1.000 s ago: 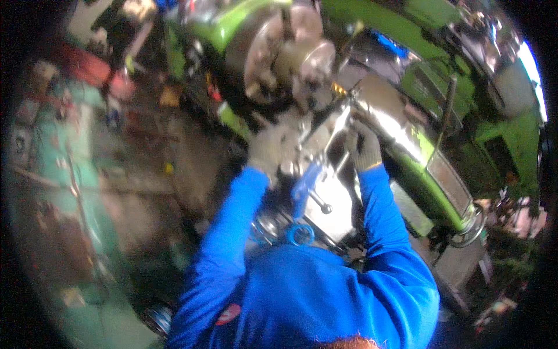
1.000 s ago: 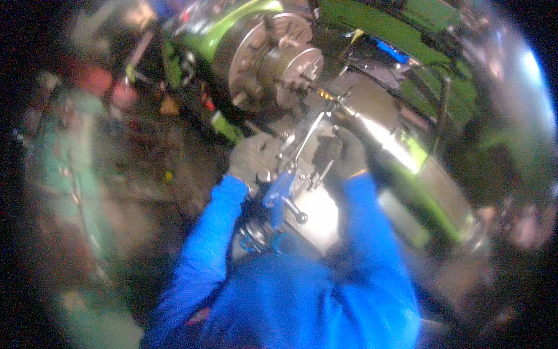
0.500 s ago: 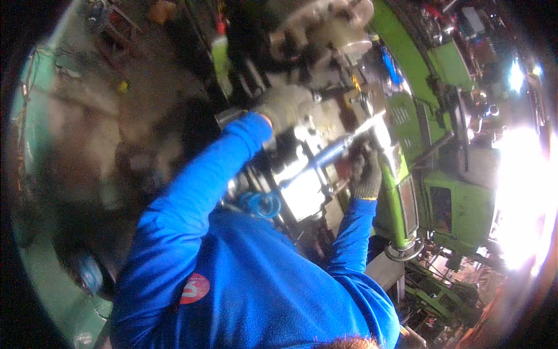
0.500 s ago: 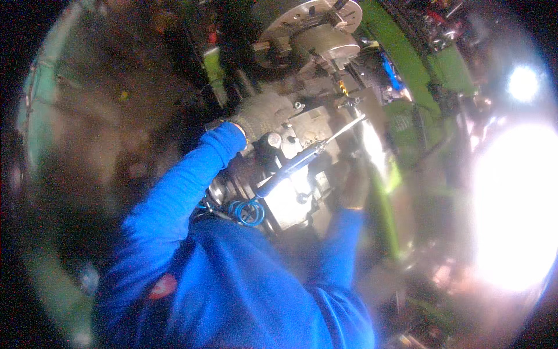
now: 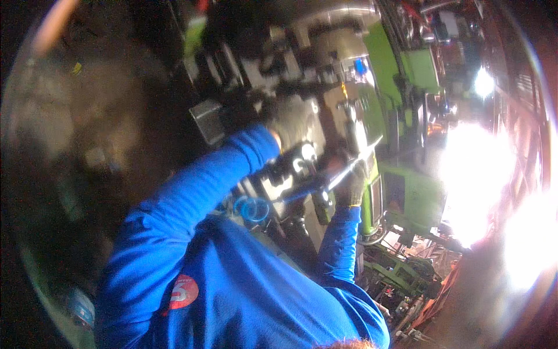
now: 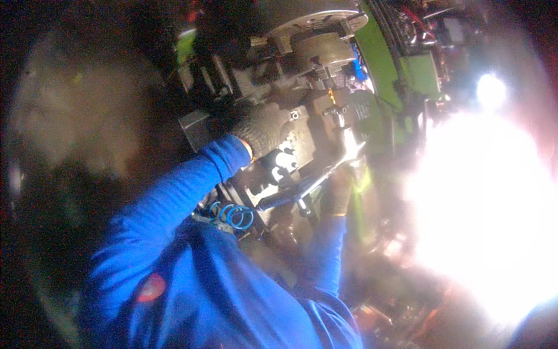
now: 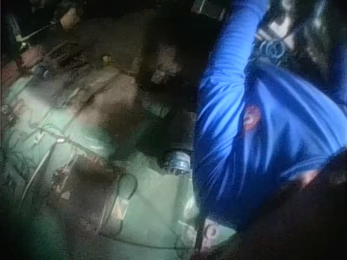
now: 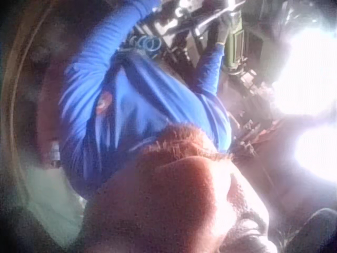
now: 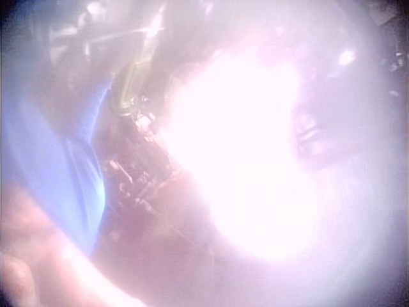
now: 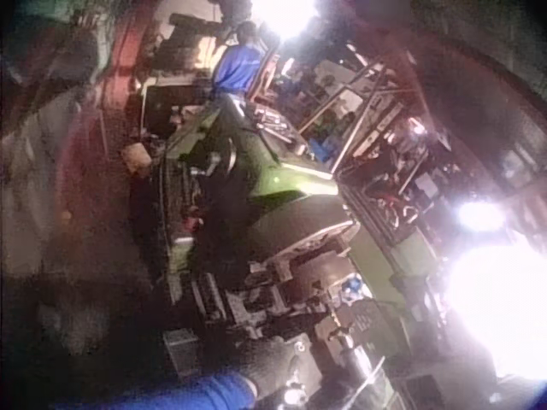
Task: The person operates a large green lathe machine, using both hands to manipulate the controls and adjust the tool head while the metal workpiece rotates.
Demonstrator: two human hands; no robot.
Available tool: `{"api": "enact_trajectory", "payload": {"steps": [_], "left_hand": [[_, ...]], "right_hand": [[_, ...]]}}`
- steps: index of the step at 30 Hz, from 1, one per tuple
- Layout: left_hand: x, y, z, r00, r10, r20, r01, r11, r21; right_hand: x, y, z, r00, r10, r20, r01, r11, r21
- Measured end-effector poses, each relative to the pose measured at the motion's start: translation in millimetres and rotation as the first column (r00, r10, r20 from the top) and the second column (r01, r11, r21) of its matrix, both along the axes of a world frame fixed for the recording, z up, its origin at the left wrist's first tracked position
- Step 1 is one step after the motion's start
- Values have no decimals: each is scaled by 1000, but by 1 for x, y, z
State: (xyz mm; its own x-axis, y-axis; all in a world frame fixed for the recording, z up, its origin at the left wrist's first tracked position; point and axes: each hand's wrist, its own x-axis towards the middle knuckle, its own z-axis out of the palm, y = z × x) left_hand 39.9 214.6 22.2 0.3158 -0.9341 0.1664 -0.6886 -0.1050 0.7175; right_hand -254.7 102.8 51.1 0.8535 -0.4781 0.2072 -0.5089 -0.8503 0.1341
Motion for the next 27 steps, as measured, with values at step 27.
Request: {"api": "enact_trajectory", "payload": {"steps": [27], "left_hand": [[16,-125,30,860,-497,114,440,838,323]], "right_hand": [[99,-10,13,875,-399,274,87,687,722]]}}
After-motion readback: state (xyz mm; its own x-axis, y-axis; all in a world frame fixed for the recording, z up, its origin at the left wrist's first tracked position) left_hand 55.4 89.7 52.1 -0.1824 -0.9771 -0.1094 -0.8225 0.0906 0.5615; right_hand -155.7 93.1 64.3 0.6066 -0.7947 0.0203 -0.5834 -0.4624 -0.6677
